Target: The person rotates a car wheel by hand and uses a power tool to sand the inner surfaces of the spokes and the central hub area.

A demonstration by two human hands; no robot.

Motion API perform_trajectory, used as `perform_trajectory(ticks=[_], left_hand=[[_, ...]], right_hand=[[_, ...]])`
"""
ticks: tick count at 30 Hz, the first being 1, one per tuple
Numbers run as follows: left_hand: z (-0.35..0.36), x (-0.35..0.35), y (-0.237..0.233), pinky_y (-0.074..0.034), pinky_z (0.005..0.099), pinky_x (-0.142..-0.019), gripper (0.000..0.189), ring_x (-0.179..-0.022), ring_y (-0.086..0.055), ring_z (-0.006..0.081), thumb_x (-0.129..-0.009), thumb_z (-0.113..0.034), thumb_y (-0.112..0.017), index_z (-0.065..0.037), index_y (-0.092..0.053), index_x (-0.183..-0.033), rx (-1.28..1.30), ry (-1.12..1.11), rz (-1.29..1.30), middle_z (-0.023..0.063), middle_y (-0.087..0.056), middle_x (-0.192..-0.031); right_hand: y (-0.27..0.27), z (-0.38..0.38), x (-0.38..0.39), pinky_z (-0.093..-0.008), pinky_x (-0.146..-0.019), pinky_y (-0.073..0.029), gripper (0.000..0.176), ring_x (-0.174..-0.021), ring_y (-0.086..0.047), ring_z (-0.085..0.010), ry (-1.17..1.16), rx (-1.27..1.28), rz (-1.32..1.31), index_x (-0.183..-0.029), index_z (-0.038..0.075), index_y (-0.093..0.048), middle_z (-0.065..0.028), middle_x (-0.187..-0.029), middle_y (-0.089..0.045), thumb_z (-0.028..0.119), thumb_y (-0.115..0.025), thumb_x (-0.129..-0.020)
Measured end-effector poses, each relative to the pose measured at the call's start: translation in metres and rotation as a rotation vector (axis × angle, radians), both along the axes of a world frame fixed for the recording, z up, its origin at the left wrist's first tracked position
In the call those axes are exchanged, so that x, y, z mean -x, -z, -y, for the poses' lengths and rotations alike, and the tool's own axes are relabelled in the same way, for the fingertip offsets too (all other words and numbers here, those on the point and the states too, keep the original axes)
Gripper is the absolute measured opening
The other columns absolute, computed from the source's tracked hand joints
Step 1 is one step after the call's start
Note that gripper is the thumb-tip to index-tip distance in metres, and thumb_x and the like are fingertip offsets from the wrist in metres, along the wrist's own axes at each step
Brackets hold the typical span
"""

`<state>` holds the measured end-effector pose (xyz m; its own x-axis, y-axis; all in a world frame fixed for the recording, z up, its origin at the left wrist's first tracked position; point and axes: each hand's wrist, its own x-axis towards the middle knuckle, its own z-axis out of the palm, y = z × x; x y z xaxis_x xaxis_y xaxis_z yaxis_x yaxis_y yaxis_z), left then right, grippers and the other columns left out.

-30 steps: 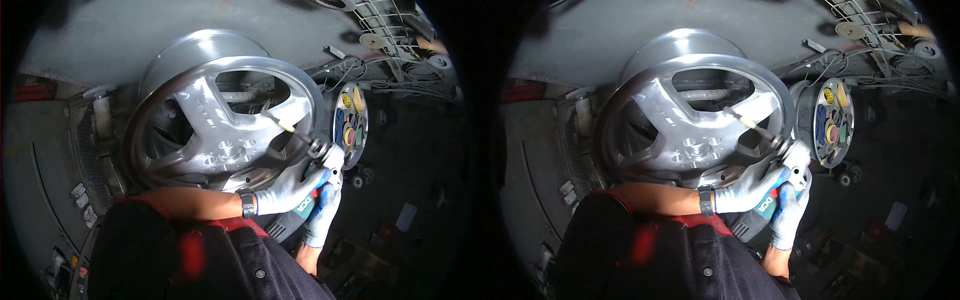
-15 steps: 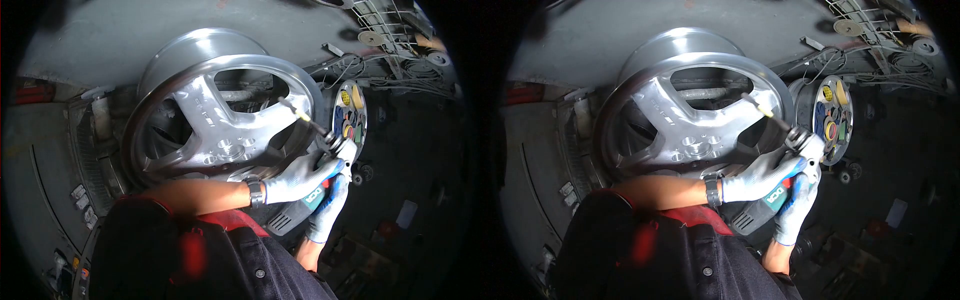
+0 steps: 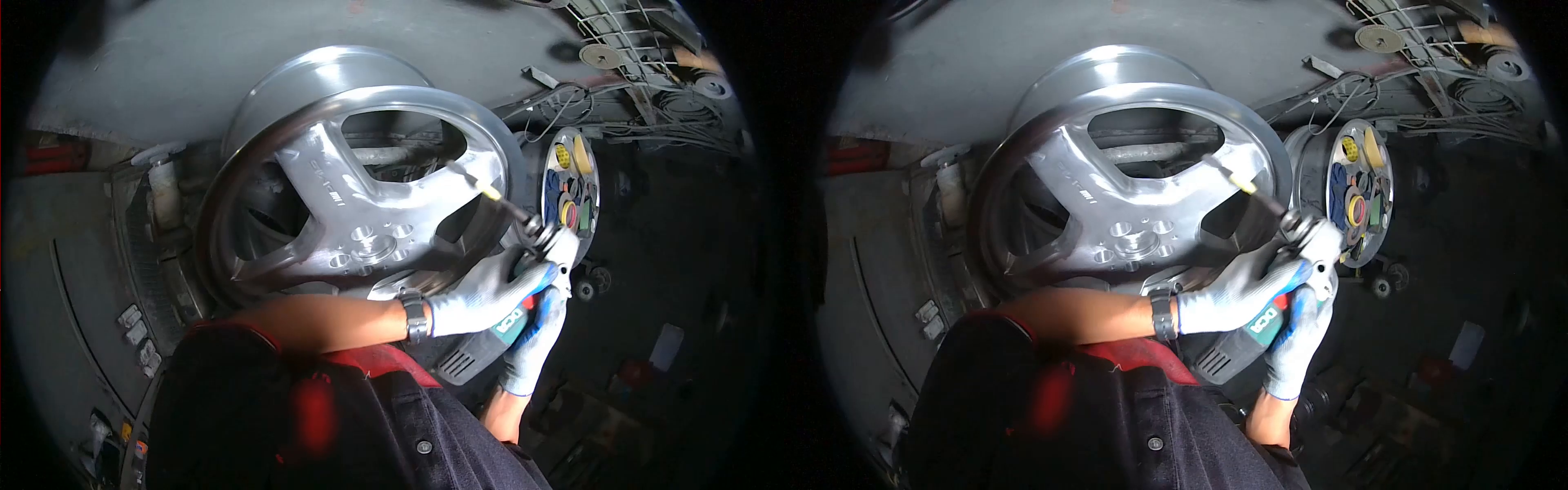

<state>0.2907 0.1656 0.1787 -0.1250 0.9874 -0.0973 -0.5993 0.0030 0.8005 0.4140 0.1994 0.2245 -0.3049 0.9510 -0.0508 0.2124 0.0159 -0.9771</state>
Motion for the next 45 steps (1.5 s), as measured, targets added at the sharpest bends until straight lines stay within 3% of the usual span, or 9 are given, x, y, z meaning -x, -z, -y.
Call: perform_trajectory(ticks=[4, 11, 17, 24, 28, 36, 41, 43, 45], left_hand=[[-0.007, 0.012, -0.007, -0.047, 0.0337, -0.094, 0.054, -0.107, -0.06, 0.0168, -0.099, -0.037, -0.059, 0.005, -0.049, -0.131, -0.08, 0.09, 0.055, 0.0154, -0.066, -0.112], [0.023, -0.017, 0.005, -0.046, 0.0338, -0.095, 0.048, -0.105, -0.058, 0.0172, -0.101, -0.029, -0.057, 0.006, -0.047, -0.132, -0.038, -0.185, 0.012, 0.0152, -0.064, -0.112], [-0.017, 0.006, -0.001, -0.046, 0.0333, -0.095, 0.049, -0.107, -0.058, 0.0158, -0.1, -0.032, -0.058, 0.005, -0.048, -0.131, -0.04, 0.199, 0.005, 0.0163, -0.065, -0.115], [0.006, -0.011, -0.002, -0.046, 0.0342, -0.093, 0.048, -0.107, -0.059, 0.0184, -0.101, -0.031, -0.056, 0.005, -0.047, -0.132, -0.054, -0.102, -0.036, 0.0167, -0.063, -0.114], [-0.02, -0.005, 0.0, -0.049, 0.0341, -0.085, 0.049, -0.097, -0.062, 0.0147, -0.1, -0.035, -0.059, 0.006, -0.053, -0.124, -0.043, 0.066, 0.002, 0.014, -0.068, -0.097], [-0.006, -0.013, -0.005, -0.049, 0.0355, -0.085, 0.053, -0.097, -0.063, 0.0199, -0.1, -0.034, -0.057, 0.005, -0.045, -0.133, -0.084, -0.155, -0.044, 0.0168, -0.065, -0.101], [-0.019, 0.003, -0.009, -0.048, 0.0329, -0.087, 0.043, -0.1, -0.059, 0.0147, -0.102, -0.029, -0.055, 0.005, -0.051, -0.127, -0.042, 0.147, 0.079, 0.0129, -0.064, -0.108], [-0.011, -0.008, -0.007, -0.046, 0.0298, -0.089, 0.04, -0.104, -0.055, 0.012, -0.102, -0.026, -0.055, 0.005, -0.052, -0.127, -0.135, -0.124, 0.047, 0.0094, -0.062, -0.111], [-0.004, -0.012, -0.006, -0.044, 0.0285, -0.094, 0.038, -0.105, -0.053, 0.0105, -0.102, -0.021, -0.054, 0.004, -0.05, -0.129, -0.094, -0.087, 0.144, 0.0077, -0.06, -0.115]], right_hand=[[0.006, -0.001, 0.0, -0.0319, -0.101, -0.042, 0.056, -0.113, -0.057, -0.0171, 0.034, -0.016, -0.079, -0.14, -0.003, -0.044, -0.0097, -0.125, -0.059, 0.033, -0.056, -0.098], [-0.008, 0.011, 0.002, -0.0322, -0.101, -0.043, 0.057, -0.114, -0.056, -0.0169, -0.063, 0.062, 0.083, -0.141, -0.003, -0.043, -0.0103, -0.126, -0.058, 0.016, -0.056, -0.089], [0.004, 0.0, -0.002, -0.0328, -0.101, -0.042, 0.051, -0.113, -0.057, -0.0167, 0.122, -0.011, -0.06, -0.137, -0.002, -0.047, -0.0096, -0.122, -0.06, 0.03, -0.056, -0.097], [-0.015, 0.006, 0.005, -0.0312, -0.1, -0.043, 0.052, -0.114, -0.057, -0.0168, 0.002, 0.008, 0.068, -0.139, -0.003, -0.045, -0.0103, -0.127, -0.059, 0.021, -0.056, -0.094], [-0.007, -0.004, 0.003, -0.0315, -0.099, -0.044, 0.051, -0.112, -0.058, -0.0156, 0.115, 0.017, -0.074, -0.136, -0.002, -0.048, -0.0094, -0.123, -0.06, 0.031, -0.058, -0.098], [-0.014, -0.004, -0.002, -0.031, -0.102, -0.042, 0.057, -0.115, -0.057, -0.0166, 0.0, -0.001, 0.058, -0.139, -0.003, -0.045, -0.0097, -0.127, -0.059, 0.031, -0.059, -0.096], [-0.013, -0.006, 0.004, -0.032, -0.102, -0.042, 0.059, -0.117, -0.056, -0.0176, 0.142, 0.043, -0.074, -0.14, -0.003, -0.045, -0.0109, -0.128, -0.058, 0.029, -0.062, -0.094], [-0.022, -0.003, 0.008, -0.032, -0.102, -0.042, 0.06, -0.117, -0.055, -0.0182, 0.029, -0.021, 0.055, -0.14, -0.004, -0.045, -0.0116, -0.127, -0.058, 0.026, -0.063, -0.092], [-0.021, -0.005, 0.002, -0.0323, -0.102, -0.042, 0.059, -0.117, -0.055, -0.0186, 0.005, -0.021, 0.133, -0.14, -0.004, -0.046, -0.0117, -0.128, -0.058, 0.024, -0.063, -0.09]])
